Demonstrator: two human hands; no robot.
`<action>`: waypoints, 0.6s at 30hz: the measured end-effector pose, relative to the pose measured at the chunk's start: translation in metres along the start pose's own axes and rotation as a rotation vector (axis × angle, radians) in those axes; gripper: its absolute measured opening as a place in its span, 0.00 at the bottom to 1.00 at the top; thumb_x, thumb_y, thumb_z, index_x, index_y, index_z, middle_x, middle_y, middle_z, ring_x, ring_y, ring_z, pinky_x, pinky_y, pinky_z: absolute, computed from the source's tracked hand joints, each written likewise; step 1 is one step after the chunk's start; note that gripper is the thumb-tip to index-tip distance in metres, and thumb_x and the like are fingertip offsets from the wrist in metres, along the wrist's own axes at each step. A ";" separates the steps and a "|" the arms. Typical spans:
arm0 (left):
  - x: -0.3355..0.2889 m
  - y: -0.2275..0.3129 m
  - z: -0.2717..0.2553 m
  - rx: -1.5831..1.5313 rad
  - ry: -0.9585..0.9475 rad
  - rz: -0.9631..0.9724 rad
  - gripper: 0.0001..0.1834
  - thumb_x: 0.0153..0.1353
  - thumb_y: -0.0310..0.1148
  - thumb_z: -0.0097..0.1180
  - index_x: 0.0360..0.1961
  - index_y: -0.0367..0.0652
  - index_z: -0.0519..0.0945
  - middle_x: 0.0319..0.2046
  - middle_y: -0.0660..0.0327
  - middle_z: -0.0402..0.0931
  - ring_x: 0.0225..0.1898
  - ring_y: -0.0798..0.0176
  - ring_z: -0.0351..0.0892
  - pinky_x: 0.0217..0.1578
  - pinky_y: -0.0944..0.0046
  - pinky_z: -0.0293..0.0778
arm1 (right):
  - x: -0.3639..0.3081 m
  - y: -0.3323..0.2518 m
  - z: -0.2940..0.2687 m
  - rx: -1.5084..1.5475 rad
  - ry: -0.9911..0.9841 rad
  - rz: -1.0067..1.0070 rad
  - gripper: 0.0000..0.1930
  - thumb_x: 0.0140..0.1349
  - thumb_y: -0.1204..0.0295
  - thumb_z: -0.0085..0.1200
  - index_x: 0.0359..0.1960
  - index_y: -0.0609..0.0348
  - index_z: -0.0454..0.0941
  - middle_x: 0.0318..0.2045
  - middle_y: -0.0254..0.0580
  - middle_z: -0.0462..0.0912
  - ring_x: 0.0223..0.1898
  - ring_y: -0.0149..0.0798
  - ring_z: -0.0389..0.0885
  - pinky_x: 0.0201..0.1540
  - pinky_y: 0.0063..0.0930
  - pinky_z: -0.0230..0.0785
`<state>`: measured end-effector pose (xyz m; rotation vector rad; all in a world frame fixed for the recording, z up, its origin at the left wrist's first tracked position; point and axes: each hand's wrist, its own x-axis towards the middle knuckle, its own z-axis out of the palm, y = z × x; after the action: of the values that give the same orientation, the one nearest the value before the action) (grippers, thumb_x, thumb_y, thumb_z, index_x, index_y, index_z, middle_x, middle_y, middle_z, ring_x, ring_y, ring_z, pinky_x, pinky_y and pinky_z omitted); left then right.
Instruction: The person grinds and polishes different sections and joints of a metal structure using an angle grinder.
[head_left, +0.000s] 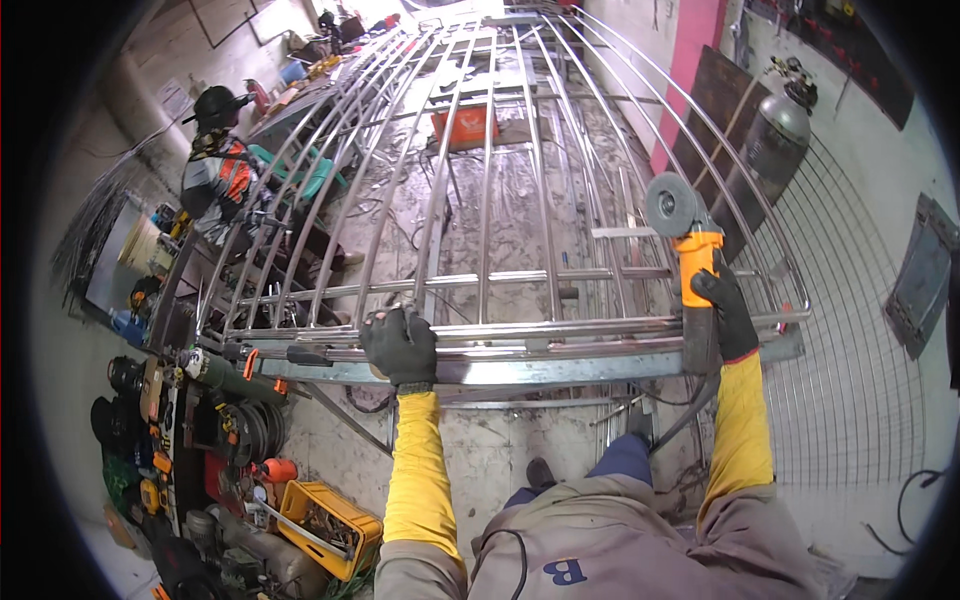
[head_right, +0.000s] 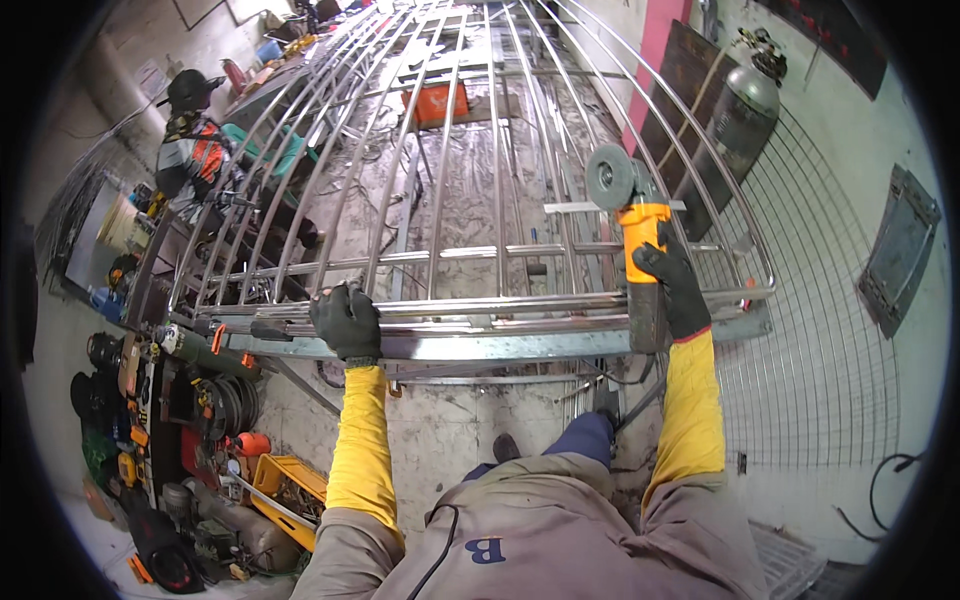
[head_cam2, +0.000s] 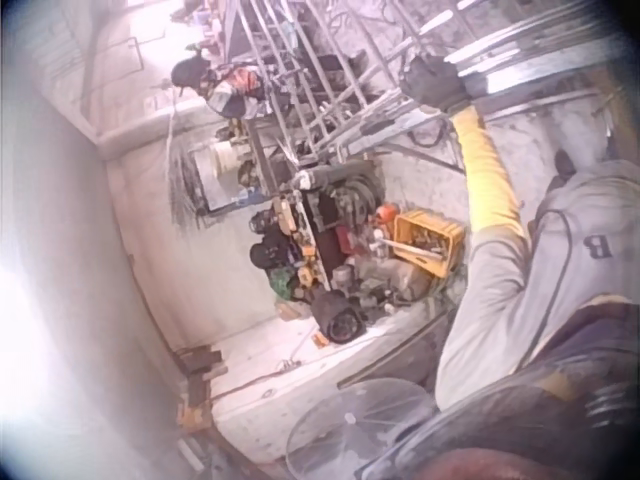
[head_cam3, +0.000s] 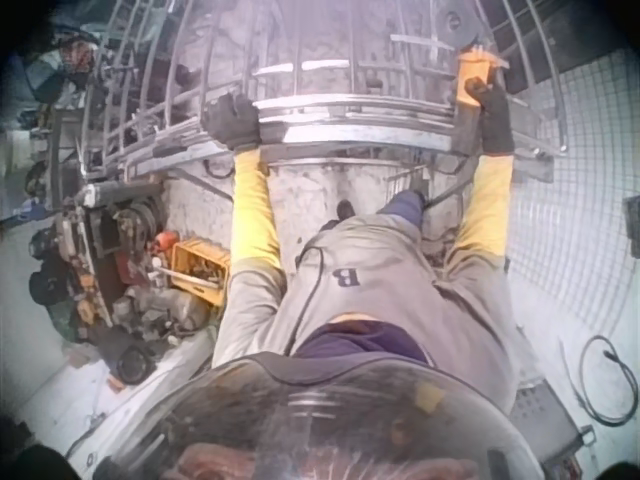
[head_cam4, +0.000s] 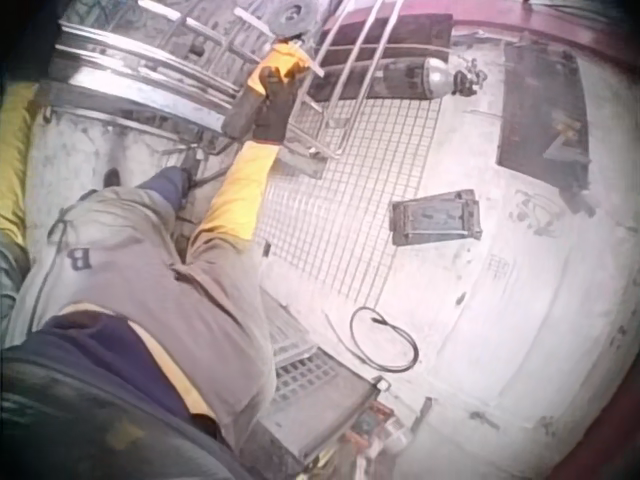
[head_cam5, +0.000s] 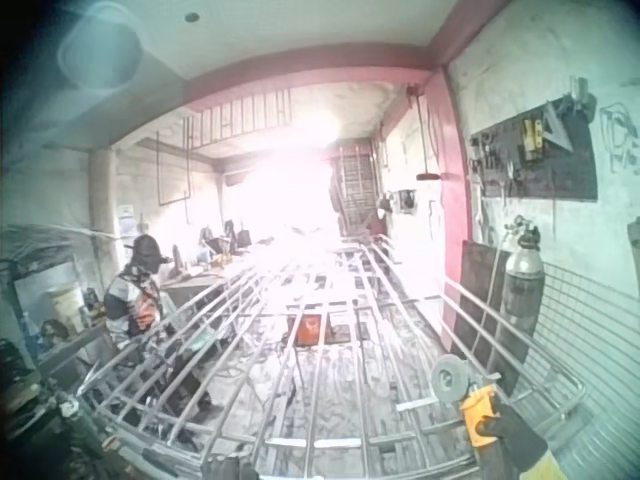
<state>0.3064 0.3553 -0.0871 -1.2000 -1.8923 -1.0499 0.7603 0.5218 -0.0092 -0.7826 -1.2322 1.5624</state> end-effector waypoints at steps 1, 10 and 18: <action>0.001 -0.001 0.000 0.012 -0.024 -0.016 0.15 0.62 0.40 0.59 0.35 0.38 0.85 0.35 0.45 0.83 0.42 0.38 0.81 0.57 0.40 0.73 | 0.001 -0.002 0.002 0.000 -0.012 -0.026 0.24 0.69 0.63 0.65 0.63 0.57 0.76 0.41 0.34 0.85 0.38 0.30 0.86 0.44 0.27 0.83; 0.002 -0.002 0.003 0.048 -0.027 -0.001 0.15 0.63 0.40 0.58 0.37 0.39 0.87 0.33 0.47 0.83 0.41 0.38 0.81 0.60 0.40 0.73 | -0.018 0.014 -0.003 0.013 0.011 -0.130 0.27 0.68 0.57 0.64 0.61 0.60 0.75 0.43 0.42 0.86 0.41 0.38 0.89 0.46 0.34 0.84; 0.017 0.004 -0.038 -0.210 -0.296 -0.250 0.13 0.69 0.35 0.56 0.44 0.39 0.86 0.40 0.47 0.86 0.49 0.42 0.84 0.61 0.43 0.74 | -0.109 0.037 0.040 0.275 0.051 -0.300 0.33 0.71 0.47 0.59 0.66 0.59 0.69 0.42 0.43 0.80 0.41 0.41 0.82 0.49 0.40 0.79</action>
<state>0.3083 0.3299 -0.0541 -1.3194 -2.2502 -1.2888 0.7494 0.4049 -0.0412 -0.4349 -1.0169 1.4158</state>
